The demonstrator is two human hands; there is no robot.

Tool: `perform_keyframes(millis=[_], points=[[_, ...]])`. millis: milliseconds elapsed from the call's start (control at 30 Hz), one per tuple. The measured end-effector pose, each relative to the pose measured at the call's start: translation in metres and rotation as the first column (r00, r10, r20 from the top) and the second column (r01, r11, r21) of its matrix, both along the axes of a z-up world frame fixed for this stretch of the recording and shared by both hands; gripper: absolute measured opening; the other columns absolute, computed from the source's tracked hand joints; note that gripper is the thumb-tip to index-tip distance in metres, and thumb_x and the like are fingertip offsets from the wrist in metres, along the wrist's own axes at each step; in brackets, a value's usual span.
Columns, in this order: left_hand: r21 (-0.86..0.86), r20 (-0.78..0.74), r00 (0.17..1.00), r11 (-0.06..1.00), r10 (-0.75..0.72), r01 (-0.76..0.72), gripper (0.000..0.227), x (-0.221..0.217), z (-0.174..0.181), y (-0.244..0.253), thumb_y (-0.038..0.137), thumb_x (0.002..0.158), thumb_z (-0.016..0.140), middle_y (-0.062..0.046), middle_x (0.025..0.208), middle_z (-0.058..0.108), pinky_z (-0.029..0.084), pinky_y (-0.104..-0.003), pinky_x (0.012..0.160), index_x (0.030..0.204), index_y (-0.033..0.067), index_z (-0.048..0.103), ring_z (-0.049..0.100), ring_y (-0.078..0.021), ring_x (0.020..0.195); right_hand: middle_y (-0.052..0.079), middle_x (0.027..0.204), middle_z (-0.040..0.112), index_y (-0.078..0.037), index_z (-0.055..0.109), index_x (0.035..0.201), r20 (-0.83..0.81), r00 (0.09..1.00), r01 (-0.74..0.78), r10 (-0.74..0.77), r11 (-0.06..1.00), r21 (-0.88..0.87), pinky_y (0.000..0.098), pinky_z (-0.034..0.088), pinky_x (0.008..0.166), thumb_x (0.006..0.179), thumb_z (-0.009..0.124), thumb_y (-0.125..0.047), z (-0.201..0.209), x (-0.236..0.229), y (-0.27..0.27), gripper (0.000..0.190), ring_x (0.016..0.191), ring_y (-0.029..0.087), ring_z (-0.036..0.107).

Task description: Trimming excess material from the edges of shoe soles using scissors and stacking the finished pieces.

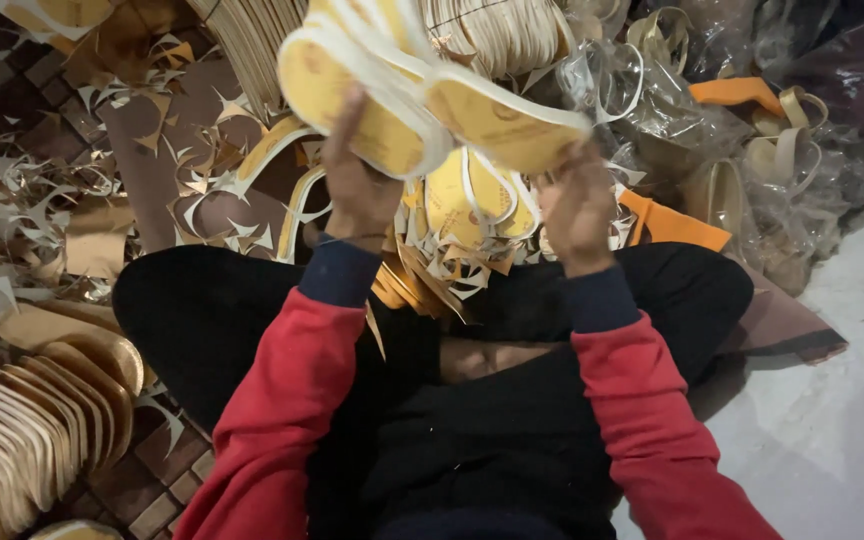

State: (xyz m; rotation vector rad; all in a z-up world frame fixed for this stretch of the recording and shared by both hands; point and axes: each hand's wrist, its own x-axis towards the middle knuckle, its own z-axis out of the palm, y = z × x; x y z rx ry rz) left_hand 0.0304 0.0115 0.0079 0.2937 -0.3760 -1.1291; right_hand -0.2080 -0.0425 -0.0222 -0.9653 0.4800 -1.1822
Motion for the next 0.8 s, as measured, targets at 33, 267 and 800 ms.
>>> perform_keyframes(millis=[33,267,800], points=[[-0.001,-0.001,1.0,1.0,0.004,-0.004,0.066,-0.002,0.001,0.002,0.029,0.088,0.085,-0.016,0.135,0.061,0.051,-0.059,0.109,0.141,0.0076,0.053,0.057,-0.0377,0.126,0.016,0.152,0.043,-0.018,0.05,0.147,-0.001,1.0,-0.004,0.004,1.0,-0.001,0.0577,0.034,0.122,0.101,0.07,-0.044,0.012,-0.001,0.0,0.056,0.141,0.035,0.04],[0.448,0.433,0.88,0.894,-0.195,-0.022,0.063,-0.044,0.012,0.013,0.023,0.072,0.094,-0.013,0.115,0.072,0.057,-0.053,0.092,0.125,0.0082,0.063,0.072,-0.0268,0.103,-0.003,0.096,0.064,-0.017,0.067,0.106,0.161,0.967,0.184,-0.2,0.977,0.111,0.0196,0.044,0.061,0.102,0.061,-0.038,0.022,-0.031,-0.02,0.022,0.07,0.008,0.054],[0.541,0.327,0.693,0.729,-0.643,0.421,0.099,-0.079,-0.009,0.013,0.077,0.081,0.024,-0.023,0.156,0.046,0.043,-0.062,0.114,0.157,0.015,0.03,0.053,-0.0422,0.139,0.008,0.12,0.062,-0.014,0.059,0.122,-0.652,0.561,0.078,-0.509,0.817,-0.571,0.0371,0.05,0.092,0.101,0.068,-0.026,0.064,0.02,0.005,0.026,0.109,0.023,0.06]])
